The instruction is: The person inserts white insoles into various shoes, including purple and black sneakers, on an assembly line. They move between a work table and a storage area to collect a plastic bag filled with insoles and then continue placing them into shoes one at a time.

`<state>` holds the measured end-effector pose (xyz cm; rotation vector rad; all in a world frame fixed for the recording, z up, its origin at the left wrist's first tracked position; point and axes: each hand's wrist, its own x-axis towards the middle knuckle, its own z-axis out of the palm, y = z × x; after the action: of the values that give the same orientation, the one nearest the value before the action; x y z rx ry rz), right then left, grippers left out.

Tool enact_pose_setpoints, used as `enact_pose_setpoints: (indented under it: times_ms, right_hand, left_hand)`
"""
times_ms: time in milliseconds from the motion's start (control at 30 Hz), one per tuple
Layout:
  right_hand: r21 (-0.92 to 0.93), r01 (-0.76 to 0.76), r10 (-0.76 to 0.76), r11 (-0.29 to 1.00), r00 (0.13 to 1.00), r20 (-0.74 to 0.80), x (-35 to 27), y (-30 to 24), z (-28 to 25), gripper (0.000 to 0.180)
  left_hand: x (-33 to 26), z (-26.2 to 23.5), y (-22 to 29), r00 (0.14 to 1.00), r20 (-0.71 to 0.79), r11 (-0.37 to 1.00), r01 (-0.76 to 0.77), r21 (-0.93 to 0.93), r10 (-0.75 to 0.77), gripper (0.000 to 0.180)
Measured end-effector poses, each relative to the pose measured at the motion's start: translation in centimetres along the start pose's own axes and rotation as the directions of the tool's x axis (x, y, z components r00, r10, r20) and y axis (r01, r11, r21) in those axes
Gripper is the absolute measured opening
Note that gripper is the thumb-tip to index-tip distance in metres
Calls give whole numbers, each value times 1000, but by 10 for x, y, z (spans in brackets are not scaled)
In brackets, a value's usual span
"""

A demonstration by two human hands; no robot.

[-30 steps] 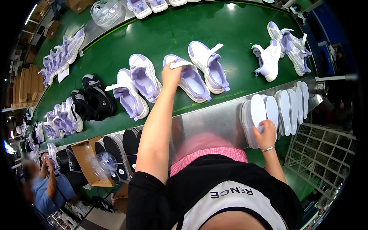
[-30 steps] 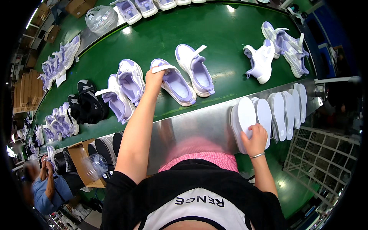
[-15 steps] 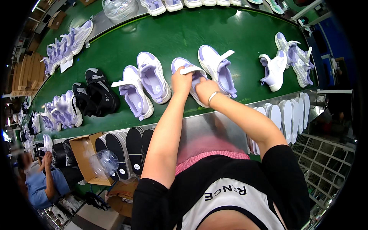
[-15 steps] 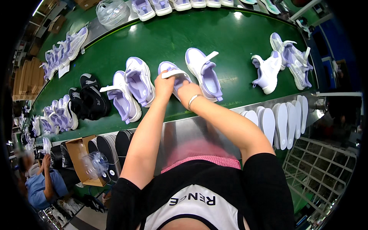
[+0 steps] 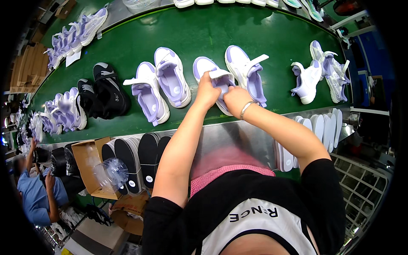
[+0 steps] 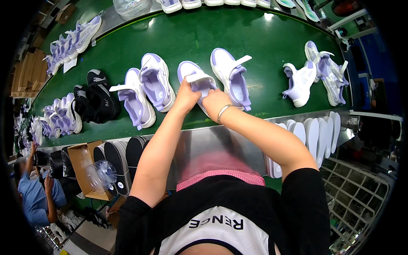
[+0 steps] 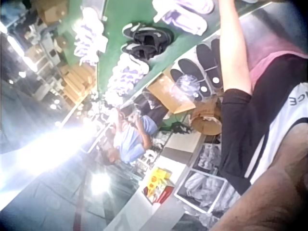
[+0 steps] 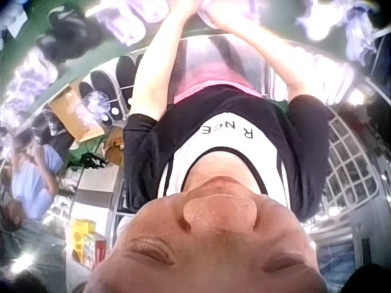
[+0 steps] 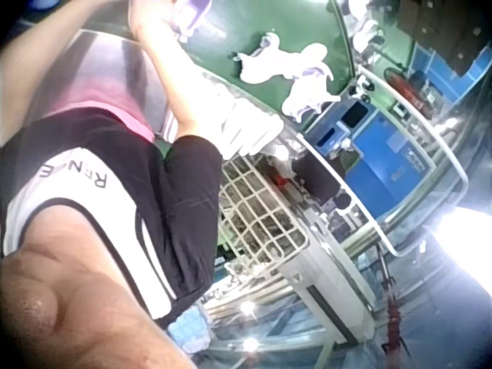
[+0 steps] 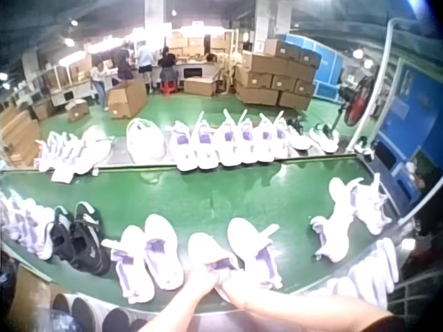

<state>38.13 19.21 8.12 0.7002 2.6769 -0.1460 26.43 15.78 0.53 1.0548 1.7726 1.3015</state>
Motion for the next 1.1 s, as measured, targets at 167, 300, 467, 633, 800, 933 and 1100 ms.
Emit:
enact_pose_setpoints:
  times_ms: [167,300,467,633,800,933,1100]
  right_hand:
    - [132,-46,38,990,997,66,26,2,24,18]
    - [85,-104,67,991,931,359,46,-4,5,22]
    - [33,-71,47,997,879,474,56,0,6,28]
    - [59,-151,126,987,945,303,50,-4,16,20]
    - [19,6,-14,1000,874,486,28,-10,-11,25]
    - [193,-152,59,969,907,417,2,-15,-9,36]
    - [262,-115,2,958,919,393,-5,6,11,36]
  left_hand:
    - [-7,-8,19,982,86,957,182,-225,-167,44]
    - [-5,-10,10,984,74,966,171,-193,-160,43]
    - [-6,-9,7,985,67,961,168,-221,-157,46]
    - [-6,-8,3,981,81,957,190,-219,-176,47]
    - [-6,-15,9,984,45,971,179,-159,-174,47]
    - [-8,-9,9,990,-83,985,104,-136,-116,31]
    - [-3,10,18,990,-24,929,-119,352,136,39]
